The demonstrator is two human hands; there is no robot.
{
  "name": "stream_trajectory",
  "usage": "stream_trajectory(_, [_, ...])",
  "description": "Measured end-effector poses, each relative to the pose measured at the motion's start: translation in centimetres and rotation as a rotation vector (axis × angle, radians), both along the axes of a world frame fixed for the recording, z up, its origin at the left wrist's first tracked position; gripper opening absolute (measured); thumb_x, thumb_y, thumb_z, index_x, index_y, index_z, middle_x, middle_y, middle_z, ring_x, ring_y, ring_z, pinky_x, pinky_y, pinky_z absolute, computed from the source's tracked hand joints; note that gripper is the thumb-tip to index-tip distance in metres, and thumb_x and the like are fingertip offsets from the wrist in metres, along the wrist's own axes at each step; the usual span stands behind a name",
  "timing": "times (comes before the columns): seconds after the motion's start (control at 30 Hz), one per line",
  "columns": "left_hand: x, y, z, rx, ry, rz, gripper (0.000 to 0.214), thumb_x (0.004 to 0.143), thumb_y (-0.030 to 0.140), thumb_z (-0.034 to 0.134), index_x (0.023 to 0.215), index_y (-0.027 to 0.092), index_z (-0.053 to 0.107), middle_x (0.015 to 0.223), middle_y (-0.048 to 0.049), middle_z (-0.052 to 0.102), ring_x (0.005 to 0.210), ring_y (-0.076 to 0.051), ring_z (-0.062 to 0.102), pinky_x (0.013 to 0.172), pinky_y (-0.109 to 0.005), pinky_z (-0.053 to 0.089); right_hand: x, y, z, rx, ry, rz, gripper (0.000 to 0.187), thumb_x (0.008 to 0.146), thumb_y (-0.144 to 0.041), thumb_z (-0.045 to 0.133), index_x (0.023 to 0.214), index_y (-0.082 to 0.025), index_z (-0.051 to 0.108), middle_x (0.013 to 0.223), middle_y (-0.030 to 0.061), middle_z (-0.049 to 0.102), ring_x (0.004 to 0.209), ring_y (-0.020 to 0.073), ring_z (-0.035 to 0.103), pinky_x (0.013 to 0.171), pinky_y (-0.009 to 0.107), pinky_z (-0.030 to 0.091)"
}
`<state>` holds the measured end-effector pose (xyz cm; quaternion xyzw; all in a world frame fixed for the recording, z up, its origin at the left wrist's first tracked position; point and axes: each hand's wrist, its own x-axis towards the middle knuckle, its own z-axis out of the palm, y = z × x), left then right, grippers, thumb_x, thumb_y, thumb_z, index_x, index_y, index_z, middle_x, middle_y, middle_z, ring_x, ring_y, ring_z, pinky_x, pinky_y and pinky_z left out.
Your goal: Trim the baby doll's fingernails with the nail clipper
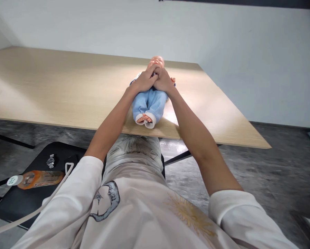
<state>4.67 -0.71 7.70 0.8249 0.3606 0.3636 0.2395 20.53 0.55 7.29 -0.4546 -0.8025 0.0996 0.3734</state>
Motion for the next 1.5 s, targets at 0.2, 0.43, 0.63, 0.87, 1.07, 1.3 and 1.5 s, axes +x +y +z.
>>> stream_trajectory(0.2, [0.0, -0.9, 0.6, -0.031, 0.014, -0.040, 0.058, 0.095, 0.050, 0.049, 0.151, 0.038, 0.060, 0.149, 0.0017, 0.079, 0.144, -0.038, 0.058, 0.134, -0.059, 0.034, 0.0, -0.2, 0.2, -0.016, -0.013, -0.007, 0.024, 0.073, -0.022, 0.068, 0.075, -0.030, 0.045, 0.093, 0.0060, 0.076, 0.102, 0.0332, 0.071, 0.105, 0.051, 0.065])
stream_trajectory(0.43, [0.1, -0.6, 0.7, -0.096, 0.035, -0.043, 0.073, 0.088, 0.069, 0.047, 0.156, 0.045, 0.059, 0.136, 0.0063, 0.086, 0.155, -0.040, 0.048, 0.136, -0.062, 0.026, 0.3, 0.4, -0.1, -0.041, -0.006, -0.012, 0.021, 0.078, -0.031, 0.074, 0.078, -0.030, 0.053, 0.091, 0.0089, 0.077, 0.110, 0.0386, 0.072, 0.105, 0.056, 0.064])
stream_trajectory(0.63, [0.1, 0.1, 0.3, -0.099, 0.032, -0.058, 0.071, 0.088, 0.065, 0.049, 0.157, 0.051, 0.060, 0.138, 0.0116, 0.086, 0.163, -0.042, 0.042, 0.139, -0.062, 0.023, 0.2, 0.0, 0.1, -0.056, 0.009, -0.006, 0.028, 0.077, -0.028, 0.073, 0.073, -0.030, 0.046, 0.095, 0.0088, 0.078, 0.108, 0.0371, 0.073, 0.104, 0.055, 0.063])
stream_trajectory(0.87, [-0.2, 1.1, -0.4, 0.027, 0.028, -0.016, 0.059, 0.096, 0.055, 0.055, 0.151, 0.036, 0.064, 0.151, -0.0037, 0.077, 0.140, -0.039, 0.065, 0.128, -0.057, 0.045, -0.2, -0.5, 0.7, -0.034, 0.011, -0.003, 0.034, 0.079, -0.029, 0.073, 0.068, -0.033, 0.041, 0.084, 0.0043, 0.071, 0.103, 0.0301, 0.070, 0.104, 0.051, 0.060])
stream_trajectory(1.07, [-0.3, 1.1, 0.1, 0.008, 0.053, -0.076, 0.058, 0.102, 0.055, 0.048, 0.157, 0.043, 0.062, 0.143, 0.0016, 0.083, 0.162, -0.044, 0.044, 0.139, -0.061, 0.029, -0.7, -0.9, 1.4, -0.055, -0.017, 0.007, 0.032, 0.084, -0.007, 0.065, 0.071, -0.028, 0.045, 0.070, -0.0012, 0.058, 0.098, 0.0183, 0.062, 0.104, 0.038, 0.056])
stream_trajectory(1.3, [-0.8, 1.2, 0.3, -0.023, 0.089, -0.134, 0.071, 0.105, 0.067, 0.040, 0.171, 0.044, 0.049, 0.134, 0.0049, 0.087, 0.171, -0.041, 0.027, 0.148, -0.060, 0.012, -0.9, -1.9, 1.8, -0.059, -0.042, -0.022, 0.040, 0.079, 0.007, 0.057, 0.070, -0.028, 0.040, 0.084, -0.0012, 0.063, 0.094, 0.0160, 0.062, 0.101, 0.033, 0.058])
stream_trajectory(1.5, [-1.0, 2.1, -0.3, 0.093, 0.050, -0.030, 0.065, 0.090, 0.062, 0.048, 0.152, 0.054, 0.066, 0.161, 0.0099, 0.075, 0.157, -0.040, 0.059, 0.135, -0.063, 0.042, -0.9, -0.9, 1.1, -0.033, -0.010, -0.029, 0.031, 0.073, -0.010, 0.066, 0.072, -0.029, 0.041, 0.094, 0.0032, 0.074, 0.105, 0.0283, 0.071, 0.110, 0.047, 0.063])
